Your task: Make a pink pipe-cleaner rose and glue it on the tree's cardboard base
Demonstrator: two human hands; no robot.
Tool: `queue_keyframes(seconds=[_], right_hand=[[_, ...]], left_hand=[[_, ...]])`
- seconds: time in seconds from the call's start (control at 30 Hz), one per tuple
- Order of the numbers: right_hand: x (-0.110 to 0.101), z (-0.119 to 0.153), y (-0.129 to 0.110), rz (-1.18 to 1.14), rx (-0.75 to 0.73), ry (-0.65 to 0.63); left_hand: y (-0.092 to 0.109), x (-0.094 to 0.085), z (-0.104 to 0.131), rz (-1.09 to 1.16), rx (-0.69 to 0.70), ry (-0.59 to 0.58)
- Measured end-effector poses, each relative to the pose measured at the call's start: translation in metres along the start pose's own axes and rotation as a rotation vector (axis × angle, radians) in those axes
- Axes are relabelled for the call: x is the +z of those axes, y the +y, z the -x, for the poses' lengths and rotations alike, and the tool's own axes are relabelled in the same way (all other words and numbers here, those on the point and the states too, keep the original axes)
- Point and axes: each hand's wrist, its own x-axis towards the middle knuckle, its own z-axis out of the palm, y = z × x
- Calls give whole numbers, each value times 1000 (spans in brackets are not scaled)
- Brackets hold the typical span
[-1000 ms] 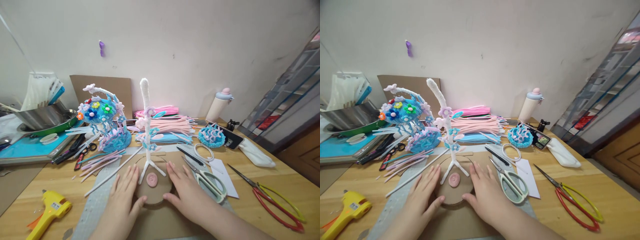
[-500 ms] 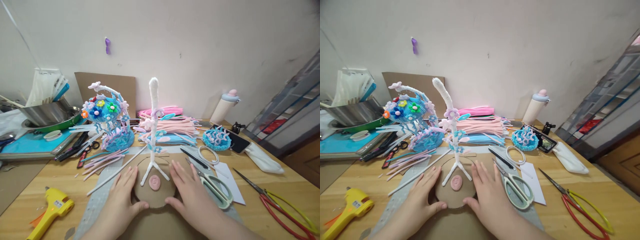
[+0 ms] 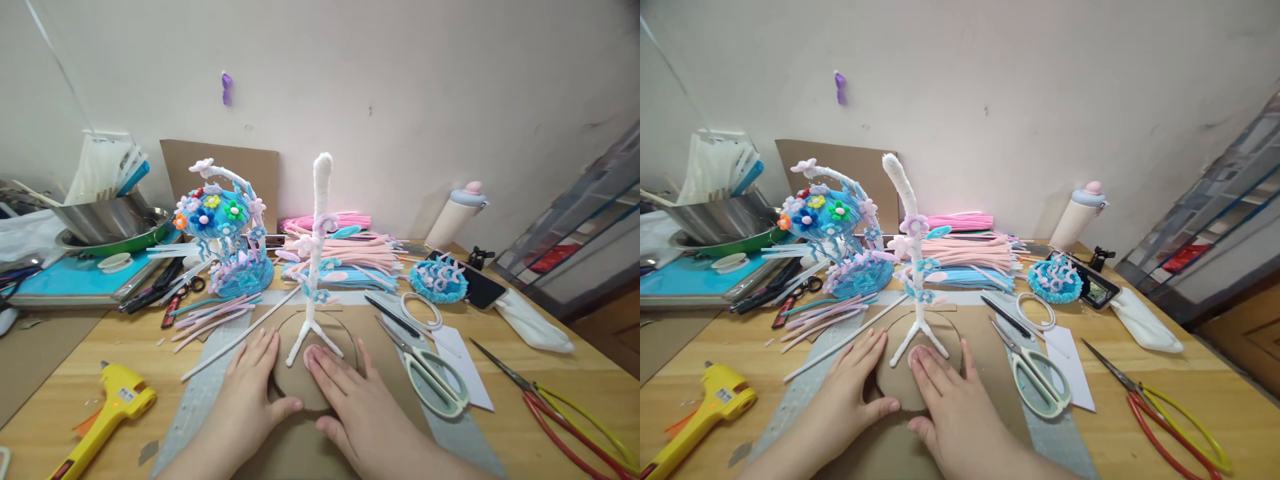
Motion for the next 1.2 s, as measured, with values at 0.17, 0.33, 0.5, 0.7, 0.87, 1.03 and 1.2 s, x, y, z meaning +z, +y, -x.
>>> queue_keyframes(seconds=[0.17,0.33,0.5,0.7,0.87,1.03,1.2], right_hand=[[13,0,-3,14,38,53],[13,-1,-8,27,65,93],[-4,1,-14,-56,118,122],[-6,2,-13,-161,166,152],[1,2,-14,-112,174,141],[-5,2,-10,-156,152,143],[-17,1,3,-102,198,253]], left_hand=[[3,-4,1,-10,-7,-10],[-1,0,2,2,18,0],[0,2,4,82,88,184],[14,-2,10,32,250,172],[20,5,13,-65,256,142],[22,6,12,-106,246,136],[20,3,10,-107,291,127]])
